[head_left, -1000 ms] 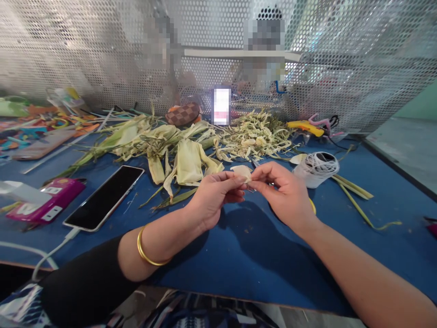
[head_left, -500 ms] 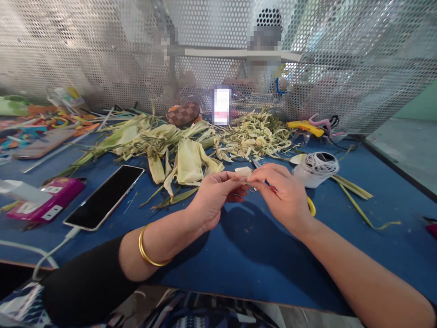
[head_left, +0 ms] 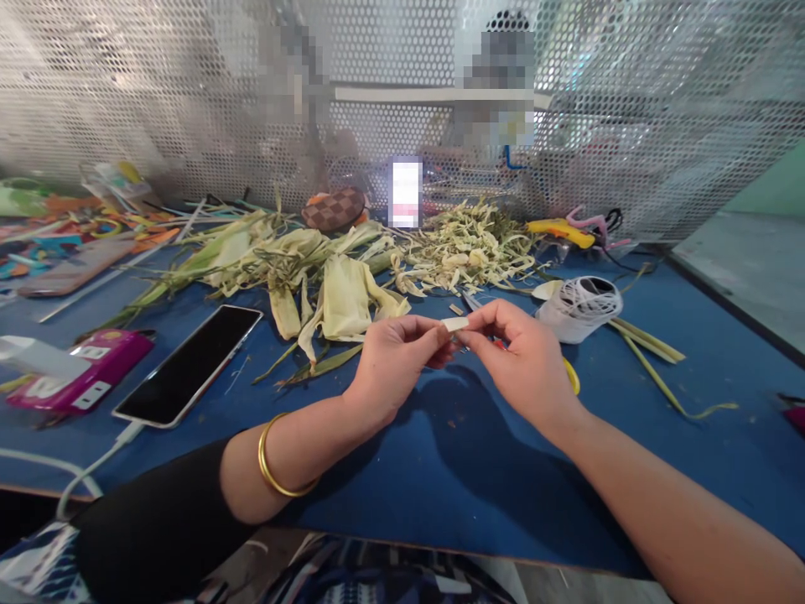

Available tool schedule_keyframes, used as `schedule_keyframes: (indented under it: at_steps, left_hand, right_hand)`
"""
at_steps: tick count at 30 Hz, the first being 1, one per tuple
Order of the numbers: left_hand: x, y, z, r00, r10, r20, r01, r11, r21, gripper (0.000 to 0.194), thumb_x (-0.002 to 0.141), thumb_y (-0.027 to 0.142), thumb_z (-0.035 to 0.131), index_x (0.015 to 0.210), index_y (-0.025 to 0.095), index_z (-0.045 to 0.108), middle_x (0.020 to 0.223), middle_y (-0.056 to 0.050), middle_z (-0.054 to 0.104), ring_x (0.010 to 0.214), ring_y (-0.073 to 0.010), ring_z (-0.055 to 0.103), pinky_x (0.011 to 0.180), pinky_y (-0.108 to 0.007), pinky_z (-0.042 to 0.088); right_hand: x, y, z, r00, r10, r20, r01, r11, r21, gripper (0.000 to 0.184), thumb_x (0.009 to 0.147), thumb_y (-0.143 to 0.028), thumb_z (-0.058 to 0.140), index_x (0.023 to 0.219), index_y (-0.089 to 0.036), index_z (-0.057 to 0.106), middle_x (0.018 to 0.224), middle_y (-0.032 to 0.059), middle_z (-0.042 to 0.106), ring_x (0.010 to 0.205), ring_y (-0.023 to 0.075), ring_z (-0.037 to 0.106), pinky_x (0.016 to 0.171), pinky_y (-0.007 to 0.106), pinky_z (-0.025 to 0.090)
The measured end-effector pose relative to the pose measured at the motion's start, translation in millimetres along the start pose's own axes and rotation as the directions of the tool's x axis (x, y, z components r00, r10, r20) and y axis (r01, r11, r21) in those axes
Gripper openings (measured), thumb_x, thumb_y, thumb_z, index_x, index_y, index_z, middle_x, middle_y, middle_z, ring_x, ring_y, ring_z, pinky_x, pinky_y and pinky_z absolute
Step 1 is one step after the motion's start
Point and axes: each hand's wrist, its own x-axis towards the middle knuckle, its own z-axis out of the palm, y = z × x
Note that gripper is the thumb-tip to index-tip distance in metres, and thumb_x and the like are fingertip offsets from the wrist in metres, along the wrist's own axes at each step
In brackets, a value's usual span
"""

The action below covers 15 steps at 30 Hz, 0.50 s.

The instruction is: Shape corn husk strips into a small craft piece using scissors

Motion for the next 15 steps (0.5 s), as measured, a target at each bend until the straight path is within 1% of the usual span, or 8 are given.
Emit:
schedule_keyframes:
  at_steps: [3,5,8,10,13,15]
  left_hand:
    - [-0.2,-1.2,-0.8,1.0,0.0,0.024,0.0,1.0,-0.011,0.018,0.072,0.029,0.068,0.067,0.013,0.067,0.064,-0.003,0.067,0.057,-0.0106,0.059,0.057,-0.022,0.048]
    - [0.0,-2.1,-1.3,0.999,0.0,0.038,0.001,1.0,-0.021,0.02,0.069,0.032,0.071,0.068,0.012,0.067,0.064,-0.003,0.067,0.058,-0.0104,0.059,0.058,-0.022,0.048]
    - [0.6,-3.4,-1.4,1.0,-0.017,0.024,0.018,1.0,-0.014,0.021,0.064,0.031,0.075,0.067,0.013,0.066,0.062,-0.001,0.065,0.057,-0.0095,0.057,0.058,-0.021,0.047]
    - [0.9,-3.5,-1.2,0.999,-0.033,0.021,0.033,0.999,-0.011,0.019,0.065,0.031,0.074,0.067,0.013,0.065,0.062,-0.001,0.065,0.057,-0.0093,0.057,0.058,-0.021,0.047]
    - [1.2,-1.8,-0.8,0.997,-0.049,0.059,0.05,0.999,-0.021,0.016,0.069,0.029,0.069,0.069,0.013,0.066,0.065,-0.002,0.066,0.058,-0.0096,0.058,0.059,-0.022,0.048]
    - [1.7,-0.2,-1.1,0.994,-0.058,0.088,0.06,0.998,-0.016,0.014,0.071,0.028,0.068,0.07,0.014,0.066,0.063,-0.001,0.065,0.056,-0.0092,0.058,0.058,-0.022,0.048]
  right_hand:
    - [0.7,-0.6,0.3,0.999,0.04,0.004,-0.04,0.998,0.043,0.007,0.079,-0.024,0.061,0.076,-0.02,0.056,0.069,-0.0005,0.064,0.065,0.0149,0.06,0.062,0.028,0.046]
    - [0.8,-1.5,0.6,0.999,0.051,0.002,-0.051,0.997,0.058,0.007,0.078,-0.022,0.061,0.078,-0.02,0.055,0.07,-0.0008,0.062,0.065,0.0143,0.059,0.062,0.028,0.046]
    - [1.3,-3.0,0.7,0.998,0.065,-0.013,-0.064,0.996,0.069,0.011,0.075,-0.018,0.061,0.082,-0.021,0.053,0.07,-0.0014,0.061,0.065,0.0138,0.059,0.061,0.028,0.046]
    - [2.3,-3.9,0.1,0.996,0.09,-0.009,-0.089,0.991,0.095,0.014,0.073,-0.017,0.062,0.083,-0.021,0.052,0.069,-0.0015,0.061,0.065,0.0139,0.059,0.061,0.028,0.046]
    - [5.1,-3.6,-1.7,0.989,0.147,0.028,-0.15,0.967,0.207,0.02,0.071,-0.022,0.067,0.084,-0.021,0.052,0.068,-0.0016,0.062,0.063,0.0139,0.06,0.06,0.028,0.047]
    - [7.2,-2.3,-2.5,0.978,0.192,0.081,-0.209,0.924,0.322,0.025,0.068,-0.025,0.07,0.084,-0.021,0.052,0.067,-0.0023,0.063,0.06,0.0136,0.06,0.06,0.029,0.048]
